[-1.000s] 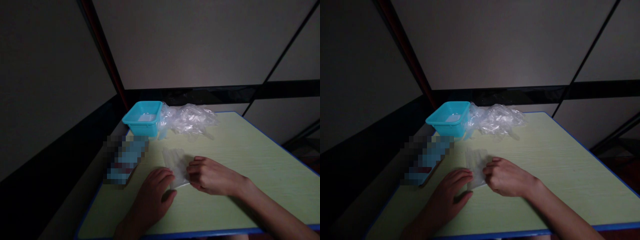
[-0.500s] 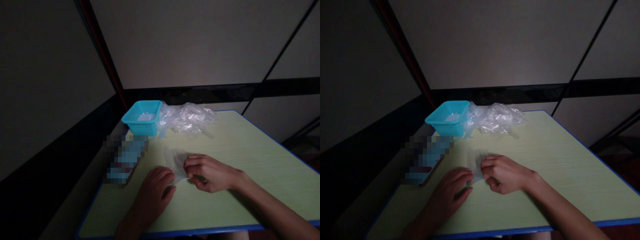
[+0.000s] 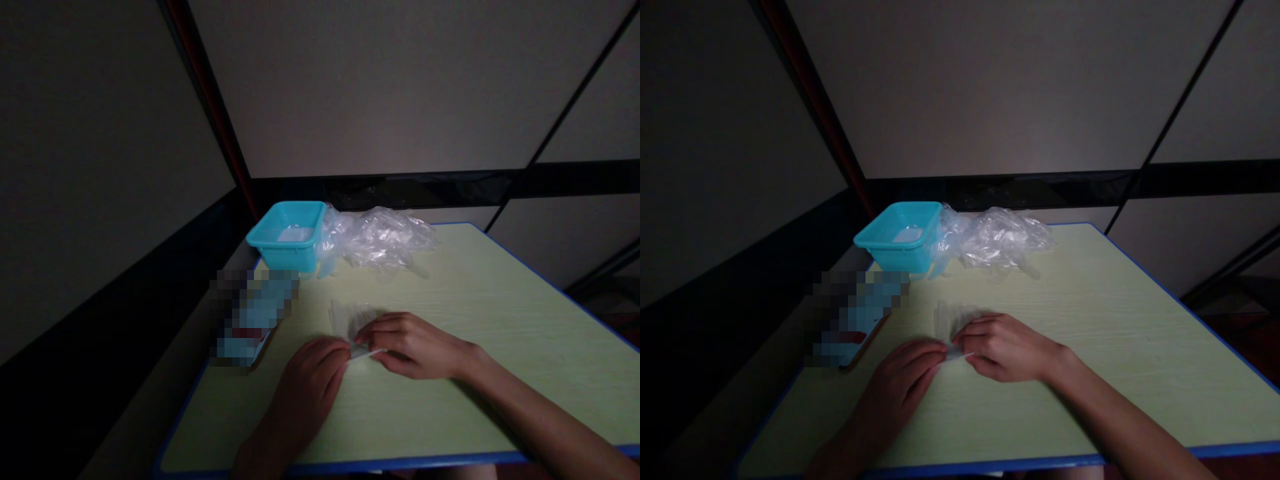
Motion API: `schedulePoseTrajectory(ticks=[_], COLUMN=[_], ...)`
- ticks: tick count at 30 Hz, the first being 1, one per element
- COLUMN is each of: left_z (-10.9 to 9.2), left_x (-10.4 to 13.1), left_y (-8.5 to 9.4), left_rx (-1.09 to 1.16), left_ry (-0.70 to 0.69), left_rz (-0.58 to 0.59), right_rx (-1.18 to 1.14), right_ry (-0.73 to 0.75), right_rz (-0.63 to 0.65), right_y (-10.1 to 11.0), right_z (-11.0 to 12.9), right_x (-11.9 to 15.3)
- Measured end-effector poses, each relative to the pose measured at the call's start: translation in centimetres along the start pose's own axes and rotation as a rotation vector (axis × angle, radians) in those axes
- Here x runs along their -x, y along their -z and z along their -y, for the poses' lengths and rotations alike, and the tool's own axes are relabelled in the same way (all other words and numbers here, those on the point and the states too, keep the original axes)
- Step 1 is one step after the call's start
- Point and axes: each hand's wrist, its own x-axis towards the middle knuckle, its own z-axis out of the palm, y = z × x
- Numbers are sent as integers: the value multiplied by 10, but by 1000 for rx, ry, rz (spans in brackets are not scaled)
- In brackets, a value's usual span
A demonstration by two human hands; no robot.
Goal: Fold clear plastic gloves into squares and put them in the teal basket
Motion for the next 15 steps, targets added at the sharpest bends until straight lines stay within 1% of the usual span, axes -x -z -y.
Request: schedulePoseTrajectory(ticks=[5,8,12,15], left_z=[1,1,-4,-9], left_x=[6,8,5,2], left_y=[-3,-3,2,6], left_rx=[21,72,227,413], left_ry=[60,161,354,447], left_rz=[-15,-42,-66,-25], right_rx=[-182,-319,-674,-915], right_ry=[-117,-204,-310,-379], right_rz=[-99,-224,-407,-506], right_y=[2,1,-4,-8], right_z=[4,5,6,5], right_x=[3,3,0,-6])
